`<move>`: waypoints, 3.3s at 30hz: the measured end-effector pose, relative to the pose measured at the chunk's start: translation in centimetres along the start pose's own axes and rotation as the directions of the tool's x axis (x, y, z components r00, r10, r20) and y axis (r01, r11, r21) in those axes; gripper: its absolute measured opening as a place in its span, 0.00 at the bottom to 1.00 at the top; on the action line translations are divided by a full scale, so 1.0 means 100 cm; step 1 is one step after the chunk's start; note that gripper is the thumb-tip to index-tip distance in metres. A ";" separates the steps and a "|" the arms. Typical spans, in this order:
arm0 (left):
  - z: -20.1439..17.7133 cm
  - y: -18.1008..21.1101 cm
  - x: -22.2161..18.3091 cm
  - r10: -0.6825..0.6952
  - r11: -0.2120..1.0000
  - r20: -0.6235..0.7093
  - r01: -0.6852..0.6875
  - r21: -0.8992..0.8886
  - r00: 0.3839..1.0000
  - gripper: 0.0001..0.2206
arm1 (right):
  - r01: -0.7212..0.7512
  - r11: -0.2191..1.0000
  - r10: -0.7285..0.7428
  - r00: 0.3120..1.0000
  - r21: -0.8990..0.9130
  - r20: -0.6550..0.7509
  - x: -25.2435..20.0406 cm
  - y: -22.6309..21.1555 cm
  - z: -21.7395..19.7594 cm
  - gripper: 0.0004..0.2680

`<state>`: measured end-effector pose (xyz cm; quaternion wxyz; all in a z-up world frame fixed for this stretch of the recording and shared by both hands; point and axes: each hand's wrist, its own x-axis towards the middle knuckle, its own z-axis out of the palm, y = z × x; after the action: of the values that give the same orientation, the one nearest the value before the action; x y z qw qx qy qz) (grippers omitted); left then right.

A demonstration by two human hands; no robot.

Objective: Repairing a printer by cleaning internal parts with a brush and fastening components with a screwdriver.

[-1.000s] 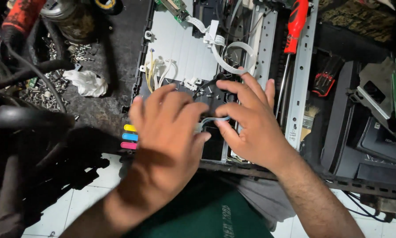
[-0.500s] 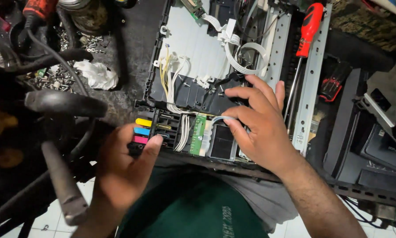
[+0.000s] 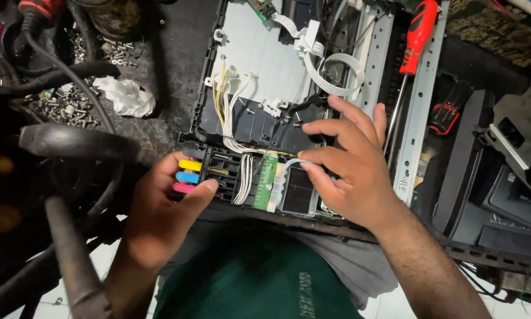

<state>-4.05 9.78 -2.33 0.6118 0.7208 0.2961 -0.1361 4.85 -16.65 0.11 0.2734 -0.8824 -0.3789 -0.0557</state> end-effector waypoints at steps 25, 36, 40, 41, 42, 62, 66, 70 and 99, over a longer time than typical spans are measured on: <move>0.008 0.001 -0.004 -0.028 0.998 -0.106 0.033 0.048 0.994 0.22 | 0.035 0.999 -0.036 0.999 -0.042 -0.028 -0.008 -0.005 -0.033 0.13; 0.024 0.018 -0.021 0.938 0.210 0.059 -0.696 0.687 0.342 0.06 | -0.053 0.998 0.050 0.997 -0.037 -0.065 -0.039 -0.003 -0.028 0.12; 0.051 0.051 -0.027 0.893 0.200 0.173 -0.710 0.675 0.416 0.04 | -0.057 0.998 0.056 0.998 -0.039 -0.026 -0.041 -0.008 -0.026 0.14; 0.056 0.052 -0.026 0.885 0.212 0.179 -0.716 0.665 0.429 0.04 | -0.066 0.997 0.066 0.998 -0.043 -0.001 -0.041 -0.009 -0.027 0.15; 0.061 0.054 -0.024 0.879 0.222 0.187 -0.723 0.654 0.438 0.06 | -0.076 0.996 0.077 0.997 -0.051 0.020 -0.039 -0.010 -0.027 0.15; 0.080 0.055 -0.011 0.855 0.152 0.174 -0.557 0.817 0.488 0.05 | -0.036 0.991 0.038 0.999 -0.126 0.012 -0.005 -0.018 -0.018 0.04; 0.081 0.052 -0.008 0.893 0.139 0.150 -0.578 0.804 0.425 0.07 | -0.061 0.987 0.064 0.998 -0.147 0.020 0.000 -0.020 -0.012 0.04; 0.080 0.054 -0.012 0.890 0.144 0.150 -0.578 0.803 0.430 0.07 | -0.090 0.989 0.092 0.996 -0.118 0.010 0.002 -0.023 -0.008 0.05; 0.078 0.043 -0.010 0.904 0.235 0.082 -0.648 0.724 0.419 0.04 | -0.132 0.971 0.154 0.983 -0.200 0.098 -0.040 -0.022 -0.032 0.15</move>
<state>-0.99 1.71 -0.03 0.2283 0.9424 -0.0768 0.2322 0.86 -19.69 2.57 0.1684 -0.9314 -0.3220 -0.0223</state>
